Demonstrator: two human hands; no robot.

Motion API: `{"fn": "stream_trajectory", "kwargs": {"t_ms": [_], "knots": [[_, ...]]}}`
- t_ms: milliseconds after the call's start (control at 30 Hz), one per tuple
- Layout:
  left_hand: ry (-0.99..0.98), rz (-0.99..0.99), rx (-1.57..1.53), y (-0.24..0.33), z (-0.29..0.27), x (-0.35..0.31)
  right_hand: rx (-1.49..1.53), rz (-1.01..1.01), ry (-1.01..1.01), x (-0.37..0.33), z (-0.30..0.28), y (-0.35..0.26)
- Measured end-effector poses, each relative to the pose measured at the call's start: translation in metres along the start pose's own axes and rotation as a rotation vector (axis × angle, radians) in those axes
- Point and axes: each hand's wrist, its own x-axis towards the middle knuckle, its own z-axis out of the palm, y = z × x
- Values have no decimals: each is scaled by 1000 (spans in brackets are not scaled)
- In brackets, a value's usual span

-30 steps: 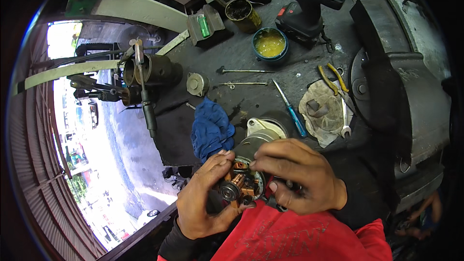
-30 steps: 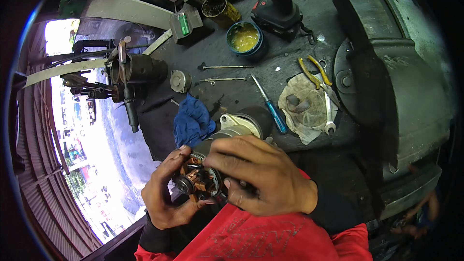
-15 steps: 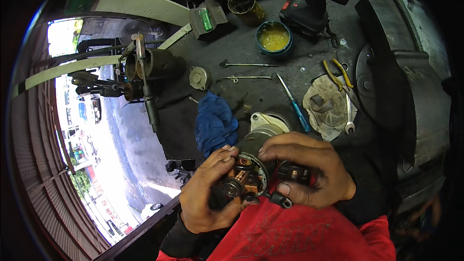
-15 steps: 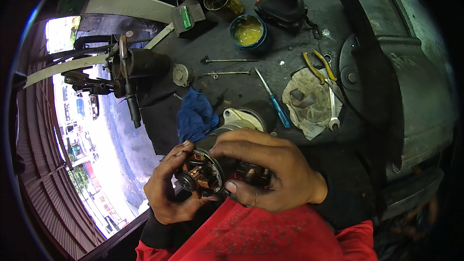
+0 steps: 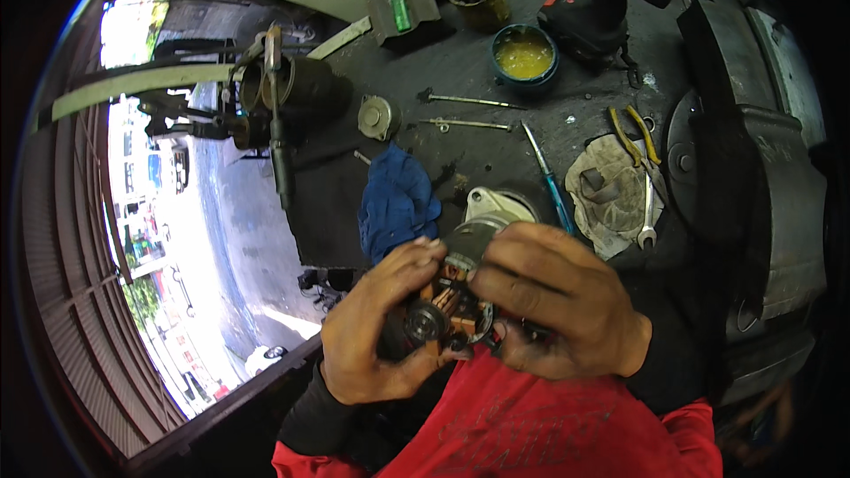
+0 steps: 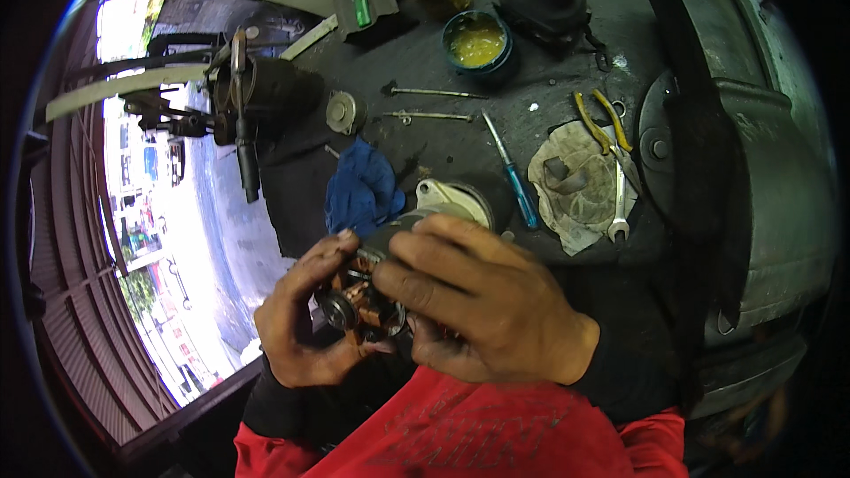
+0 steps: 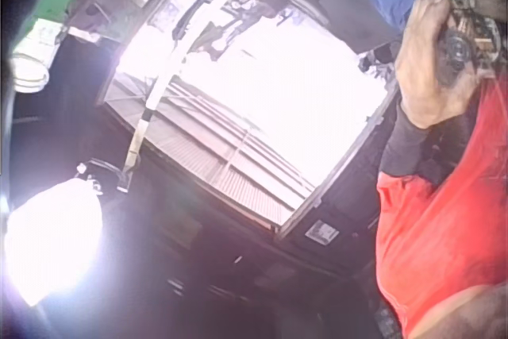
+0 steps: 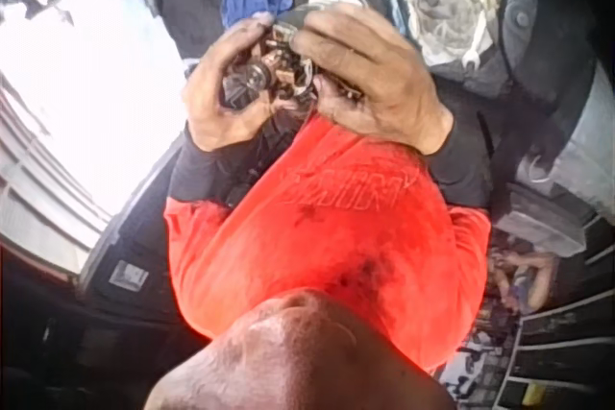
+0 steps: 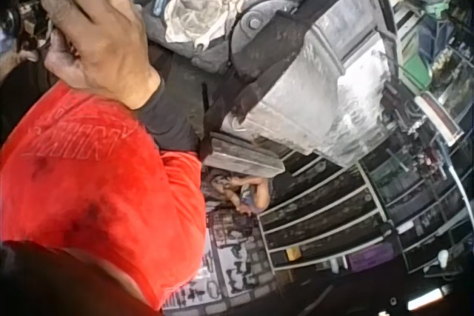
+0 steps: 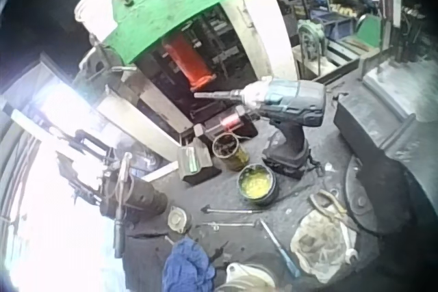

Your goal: The person assembles a small electric motor by inserting brushes into the commutator, attaching the housing, and securing it with screws. They use pliers, a screwdriver, and a power drill to complete the assembly.

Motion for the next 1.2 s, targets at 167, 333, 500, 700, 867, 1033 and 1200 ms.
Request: {"fn": "stream_trajectory", "kwargs": {"t_ms": [167, 333, 500, 700, 867, 1033, 1200], "knots": [[11, 123, 21, -17, 2, -3, -102, -21, -59, -1, -8, -8], [-9, 174, -97, -30, 1, -1, -423, 20, -90, -6, -4, -35], [-137, 304, -212, -52, -14, 11, -551, 86, 32, -13, 20, -53], [-306, 319, -585, -80, -22, 8, -420, 162, 144, -21, 34, -41], [-267, 380, -602, -86, -18, 10, -398, 170, 177, -28, 38, -36], [-129, 513, -358, -86, -16, 14, -355, 217, 165, -28, 36, -36], [-97, 554, -270, -82, -19, 17, -418, 200, 147, -27, 36, -36]]}}
